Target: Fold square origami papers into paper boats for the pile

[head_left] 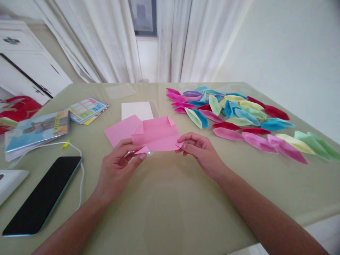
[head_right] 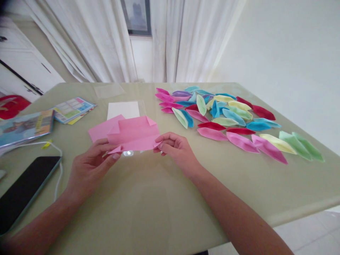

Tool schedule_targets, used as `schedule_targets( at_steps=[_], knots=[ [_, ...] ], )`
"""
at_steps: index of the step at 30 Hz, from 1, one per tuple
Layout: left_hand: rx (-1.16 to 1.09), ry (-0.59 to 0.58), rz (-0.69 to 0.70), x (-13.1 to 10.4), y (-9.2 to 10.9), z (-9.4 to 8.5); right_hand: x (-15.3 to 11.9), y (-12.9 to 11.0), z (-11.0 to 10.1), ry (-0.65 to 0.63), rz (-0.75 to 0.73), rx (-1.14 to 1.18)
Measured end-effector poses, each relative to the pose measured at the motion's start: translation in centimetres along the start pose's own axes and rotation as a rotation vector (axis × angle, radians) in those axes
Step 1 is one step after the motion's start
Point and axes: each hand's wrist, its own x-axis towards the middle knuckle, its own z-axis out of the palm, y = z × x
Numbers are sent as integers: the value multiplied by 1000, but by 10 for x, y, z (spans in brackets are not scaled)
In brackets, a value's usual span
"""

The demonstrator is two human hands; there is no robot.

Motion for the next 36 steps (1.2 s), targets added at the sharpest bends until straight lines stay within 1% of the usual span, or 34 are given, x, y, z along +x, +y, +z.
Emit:
schedule_targets(
  at_steps=[3, 7, 11, 13, 15, 17, 19, 25, 30, 36],
  knots=[
    [93, 37, 42, 0, 6, 1, 0, 2, 1, 24, -76, -84],
    [76, 53, 23, -2, 9, 1, -1, 0, 1, 106, -180, -117],
    [87, 48, -9, -5, 7, 0, -1, -1, 1, 53, -158, -28],
    [63, 64, -35, -6, 5, 1, -1, 0, 3, 38, -134, 15],
    [1, 95, -71, -7, 4, 3, -1, 2, 4, 52, -119, 51],
    [-56, 98, -107, -7, 5, 5, -1, 4, 5, 70, -101, 67],
    [-63, 77, -134, -7, 7, 6, -1, 4, 6, 79, -88, 57],
    [45, 22, -213, -6, 10, 3, -2, 3, 6, 117, -91, 36],
    [29, 3, -298, -4, 13, 2, -2, 1, 7, 93, -96, -2],
    [-2, -25, -333, -4, 15, 3, -4, 0, 8, 109, -149, -100]
  ],
)
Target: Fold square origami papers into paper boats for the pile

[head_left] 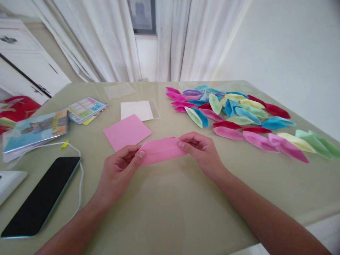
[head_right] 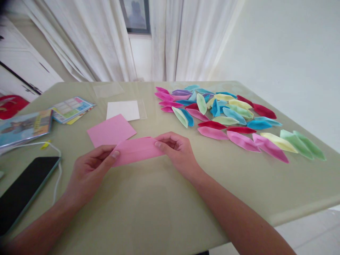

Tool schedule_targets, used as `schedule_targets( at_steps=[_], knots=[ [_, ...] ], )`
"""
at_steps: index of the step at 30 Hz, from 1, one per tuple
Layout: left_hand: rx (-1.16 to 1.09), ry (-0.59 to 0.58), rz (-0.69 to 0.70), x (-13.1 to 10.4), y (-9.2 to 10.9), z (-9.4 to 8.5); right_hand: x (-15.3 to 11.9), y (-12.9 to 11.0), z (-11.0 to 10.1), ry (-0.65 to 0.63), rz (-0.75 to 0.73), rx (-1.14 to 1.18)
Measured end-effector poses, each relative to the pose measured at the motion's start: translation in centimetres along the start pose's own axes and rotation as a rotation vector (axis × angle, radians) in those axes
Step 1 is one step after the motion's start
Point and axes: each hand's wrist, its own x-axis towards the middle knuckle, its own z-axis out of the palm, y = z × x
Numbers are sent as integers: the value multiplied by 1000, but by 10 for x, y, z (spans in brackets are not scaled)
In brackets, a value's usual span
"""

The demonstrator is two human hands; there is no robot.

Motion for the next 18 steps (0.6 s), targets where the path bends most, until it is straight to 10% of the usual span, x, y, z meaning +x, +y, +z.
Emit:
schedule_targets(
  at_steps=[18],
  knots=[
    [64, -284, -89, -1, 2, 2, -4, -5, -3, -54, -124, -310]
  ],
)
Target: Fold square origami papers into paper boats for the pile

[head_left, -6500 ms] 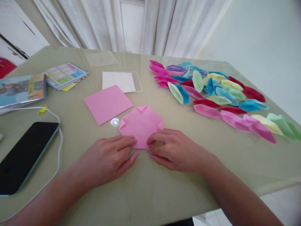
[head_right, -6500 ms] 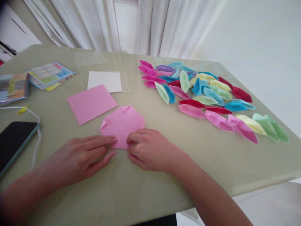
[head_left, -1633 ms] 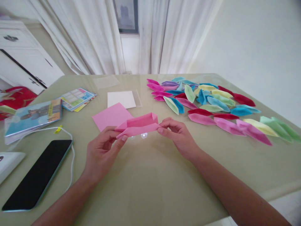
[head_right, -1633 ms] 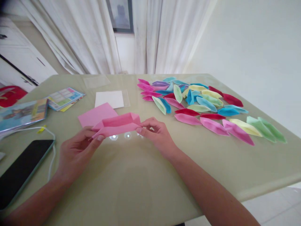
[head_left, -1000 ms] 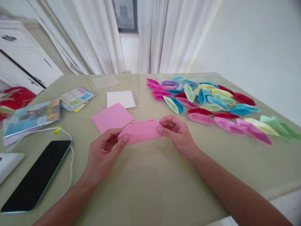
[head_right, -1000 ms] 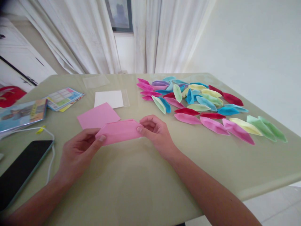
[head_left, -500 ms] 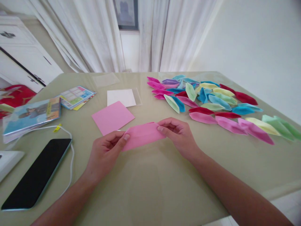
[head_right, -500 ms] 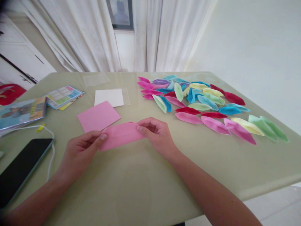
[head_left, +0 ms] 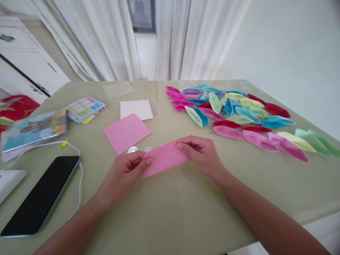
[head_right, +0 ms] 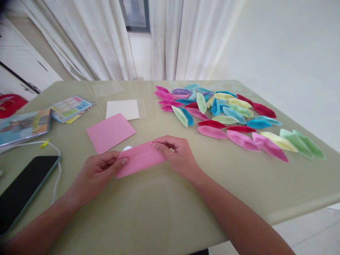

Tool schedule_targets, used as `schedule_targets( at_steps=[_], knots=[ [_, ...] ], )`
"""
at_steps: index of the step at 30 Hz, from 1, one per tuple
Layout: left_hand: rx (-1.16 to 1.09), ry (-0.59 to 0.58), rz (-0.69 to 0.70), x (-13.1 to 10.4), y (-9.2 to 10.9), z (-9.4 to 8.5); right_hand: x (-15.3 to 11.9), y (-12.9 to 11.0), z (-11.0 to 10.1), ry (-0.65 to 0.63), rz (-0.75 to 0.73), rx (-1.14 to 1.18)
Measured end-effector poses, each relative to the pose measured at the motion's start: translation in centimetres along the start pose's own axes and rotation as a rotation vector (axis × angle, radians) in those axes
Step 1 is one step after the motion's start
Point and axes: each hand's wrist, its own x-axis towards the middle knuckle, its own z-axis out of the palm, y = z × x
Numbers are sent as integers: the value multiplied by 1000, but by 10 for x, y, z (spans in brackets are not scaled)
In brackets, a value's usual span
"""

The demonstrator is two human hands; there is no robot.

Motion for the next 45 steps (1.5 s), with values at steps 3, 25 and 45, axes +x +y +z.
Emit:
schedule_targets(
  at_steps=[3, 25, 45],
  knots=[
    [-100, -120, -42, 1, 2, 2, 0, -1, 0, 11, -12, 1],
    [-178, -272, -181, -5, 1, 5, -3, -5, 1, -83, 24, -14],
    [628, -150, 523, 2, -30, 2, 13, 21, -9, -180, -139, -640]
  ],
)
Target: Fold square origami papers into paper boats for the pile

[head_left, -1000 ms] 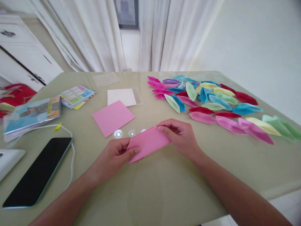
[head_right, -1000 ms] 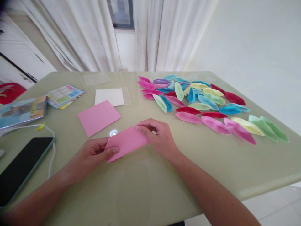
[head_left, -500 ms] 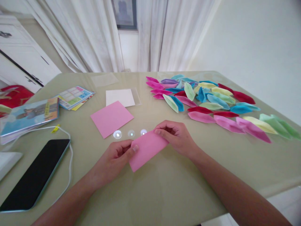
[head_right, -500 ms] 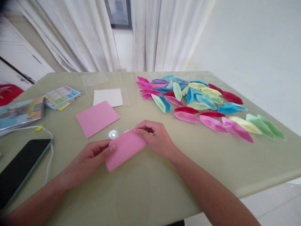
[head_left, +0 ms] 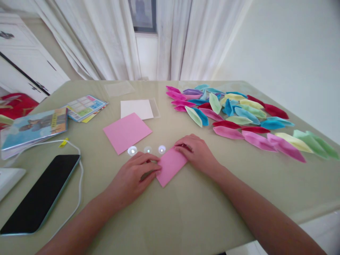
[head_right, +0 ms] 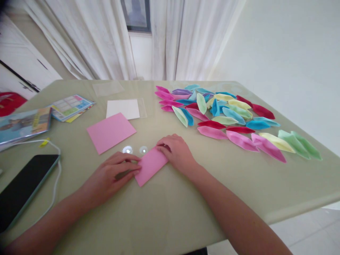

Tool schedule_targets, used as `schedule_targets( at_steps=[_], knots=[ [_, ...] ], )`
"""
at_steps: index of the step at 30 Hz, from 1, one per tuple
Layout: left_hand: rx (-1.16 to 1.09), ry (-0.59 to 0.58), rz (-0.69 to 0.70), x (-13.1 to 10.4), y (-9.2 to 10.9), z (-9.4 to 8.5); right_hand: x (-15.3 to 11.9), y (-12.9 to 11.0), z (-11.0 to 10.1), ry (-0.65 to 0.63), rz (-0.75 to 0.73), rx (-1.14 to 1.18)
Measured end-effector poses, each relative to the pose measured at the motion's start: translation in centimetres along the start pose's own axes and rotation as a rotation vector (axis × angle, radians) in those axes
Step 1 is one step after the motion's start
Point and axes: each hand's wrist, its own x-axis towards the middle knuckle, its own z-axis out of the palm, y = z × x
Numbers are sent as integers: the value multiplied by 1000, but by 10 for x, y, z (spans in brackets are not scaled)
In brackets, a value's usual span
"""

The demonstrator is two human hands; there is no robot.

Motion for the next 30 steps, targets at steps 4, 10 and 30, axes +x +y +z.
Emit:
schedule_targets(
  at_steps=[4, 10, 30],
  knots=[
    [78, -23, 53, -1, -1, -1, -8, -13, -3, 42, -246, -123],
    [76, 22, 65, 0, -5, 0, -17, -30, 1, -284, -621, -126],
    [13, -66, 13, 2, -3, -6, -25, -40, 23, -214, -340, 64]
  ],
)
